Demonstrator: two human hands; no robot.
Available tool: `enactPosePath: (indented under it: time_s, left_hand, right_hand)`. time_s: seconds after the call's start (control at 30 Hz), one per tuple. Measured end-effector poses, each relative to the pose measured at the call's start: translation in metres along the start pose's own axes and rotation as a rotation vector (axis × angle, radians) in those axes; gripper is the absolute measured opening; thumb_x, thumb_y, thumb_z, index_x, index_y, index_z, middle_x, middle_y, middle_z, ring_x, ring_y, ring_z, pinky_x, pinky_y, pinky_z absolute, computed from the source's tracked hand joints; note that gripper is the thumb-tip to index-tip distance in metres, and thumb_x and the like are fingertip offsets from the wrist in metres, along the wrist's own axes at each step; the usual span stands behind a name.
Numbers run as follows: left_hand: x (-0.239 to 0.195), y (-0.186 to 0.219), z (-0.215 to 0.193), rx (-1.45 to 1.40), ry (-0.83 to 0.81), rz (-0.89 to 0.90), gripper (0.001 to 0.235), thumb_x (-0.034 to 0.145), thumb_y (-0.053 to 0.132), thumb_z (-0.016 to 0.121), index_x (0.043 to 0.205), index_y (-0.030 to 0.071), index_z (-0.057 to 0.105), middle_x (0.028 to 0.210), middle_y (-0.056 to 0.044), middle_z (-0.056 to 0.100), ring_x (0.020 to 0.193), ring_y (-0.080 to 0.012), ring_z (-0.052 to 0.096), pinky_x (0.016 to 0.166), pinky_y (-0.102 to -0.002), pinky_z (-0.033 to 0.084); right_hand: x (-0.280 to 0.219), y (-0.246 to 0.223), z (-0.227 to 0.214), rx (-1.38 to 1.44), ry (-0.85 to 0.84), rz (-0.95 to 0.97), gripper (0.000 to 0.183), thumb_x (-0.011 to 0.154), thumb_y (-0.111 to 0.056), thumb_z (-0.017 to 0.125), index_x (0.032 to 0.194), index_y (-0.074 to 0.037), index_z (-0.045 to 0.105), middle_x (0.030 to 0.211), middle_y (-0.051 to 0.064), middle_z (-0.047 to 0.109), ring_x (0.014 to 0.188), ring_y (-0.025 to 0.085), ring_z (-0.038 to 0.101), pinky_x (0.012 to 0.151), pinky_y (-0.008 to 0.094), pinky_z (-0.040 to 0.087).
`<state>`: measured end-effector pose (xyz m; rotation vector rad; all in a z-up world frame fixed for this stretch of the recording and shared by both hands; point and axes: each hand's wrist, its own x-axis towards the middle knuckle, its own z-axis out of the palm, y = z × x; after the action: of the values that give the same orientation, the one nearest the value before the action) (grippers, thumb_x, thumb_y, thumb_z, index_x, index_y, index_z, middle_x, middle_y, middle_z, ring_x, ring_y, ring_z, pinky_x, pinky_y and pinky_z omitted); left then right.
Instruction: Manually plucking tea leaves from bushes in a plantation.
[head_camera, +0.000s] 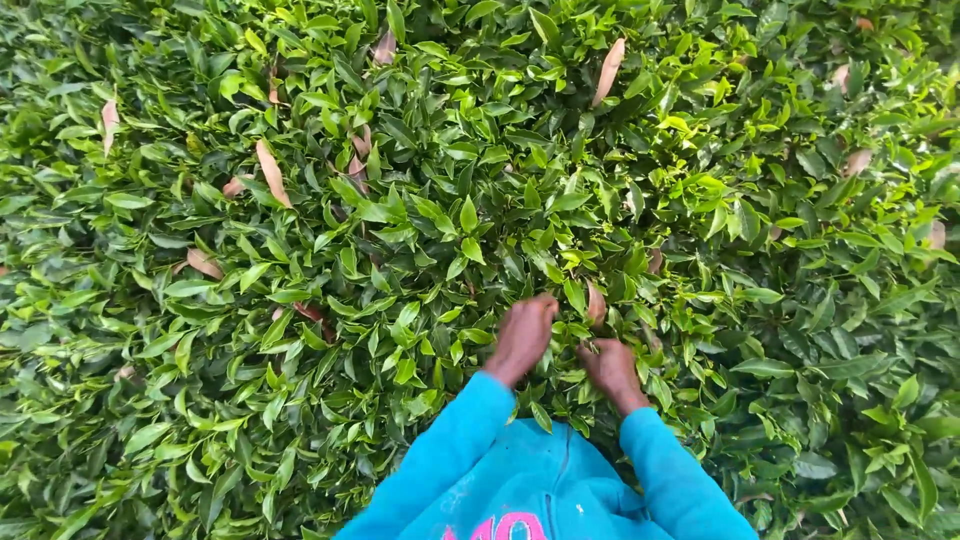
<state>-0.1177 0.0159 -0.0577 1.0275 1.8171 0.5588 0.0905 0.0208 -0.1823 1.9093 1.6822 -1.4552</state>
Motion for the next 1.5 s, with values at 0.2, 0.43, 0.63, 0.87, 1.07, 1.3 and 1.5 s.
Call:
enactPosePath:
  time_s: [0.2,0.43,0.63,0.87,1.07,1.3,1.5]
  left_hand:
    - [0.087,-0.054,0.066,0.2,-0.209,-0.203,0.034,0.112,0.023,0.069,0.086,0.002,0.074,0.081,-0.02,0.076,0.062,-0.0323,0.073,0.065,-0.046,0.064]
    - [0.104,-0.065,0.078,0.241,-0.276,-0.22,0.029,0.105,0.021,0.073,0.084,0.001,0.076,0.081,-0.019,0.074,0.075,-0.0361,0.077,0.078,-0.053,0.064]
    - [0.087,-0.09,0.083,0.24,-0.286,-0.009,0.016,0.105,0.017,0.069,0.102,0.006,0.079,0.096,-0.019,0.077,0.093,-0.0397,0.076,0.089,-0.056,0.064]
    - [0.047,-0.058,0.037,-0.11,0.039,0.164,0.033,0.12,0.026,0.053,0.117,0.005,0.079,0.107,-0.024,0.081,0.108,-0.0404,0.078,0.101,-0.055,0.064]
    - [0.044,-0.104,0.024,-0.221,0.111,0.007,0.036,0.121,0.025,0.051,0.109,0.005,0.077,0.087,-0.014,0.074,0.09,-0.0271,0.07,0.088,-0.046,0.056]
    - [0.046,-0.098,0.019,-0.031,-0.077,0.0,0.021,0.114,0.014,0.06,0.115,0.013,0.081,0.09,-0.011,0.079,0.098,-0.0325,0.075,0.098,-0.05,0.058]
    - [0.043,-0.092,0.054,0.381,-0.331,-0.17,0.03,0.109,0.025,0.066,0.084,0.015,0.081,0.089,-0.011,0.081,0.094,-0.0379,0.079,0.092,-0.052,0.058]
  right_hand:
    - [-0.021,0.011,-0.013,0.07,0.353,-0.44,0.03,0.103,-0.024,0.071,0.115,0.002,0.08,0.104,0.035,0.08,0.104,0.054,0.077,0.092,0.069,0.061]
    - [-0.068,0.003,-0.051,0.42,0.257,-0.111,0.021,0.102,-0.029,0.082,0.108,-0.009,0.083,0.102,0.021,0.085,0.103,0.038,0.078,0.098,0.057,0.058]
    - [-0.044,0.006,-0.044,0.42,0.282,-0.099,0.028,0.096,-0.026,0.088,0.117,-0.008,0.082,0.113,0.022,0.083,0.126,0.045,0.072,0.11,0.06,0.054]
    - [0.011,-0.021,-0.025,0.33,0.134,0.0,0.029,0.099,-0.047,0.074,0.107,-0.024,0.09,0.111,0.011,0.086,0.121,0.04,0.075,0.104,0.053,0.058]
    - [0.032,-0.02,-0.002,0.737,-0.024,0.071,0.056,0.09,-0.049,0.087,0.104,0.005,0.087,0.138,0.032,0.075,0.135,0.048,0.066,0.116,0.055,0.045]
    - [-0.006,-0.04,-0.037,0.319,0.105,-0.035,0.024,0.1,-0.016,0.071,0.108,0.001,0.087,0.134,0.034,0.077,0.107,0.044,0.078,0.105,0.056,0.055]
    - [0.001,0.02,-0.049,0.436,0.243,-0.183,0.032,0.111,-0.038,0.054,0.109,-0.017,0.077,0.093,0.018,0.082,0.099,0.039,0.074,0.093,0.059,0.054]
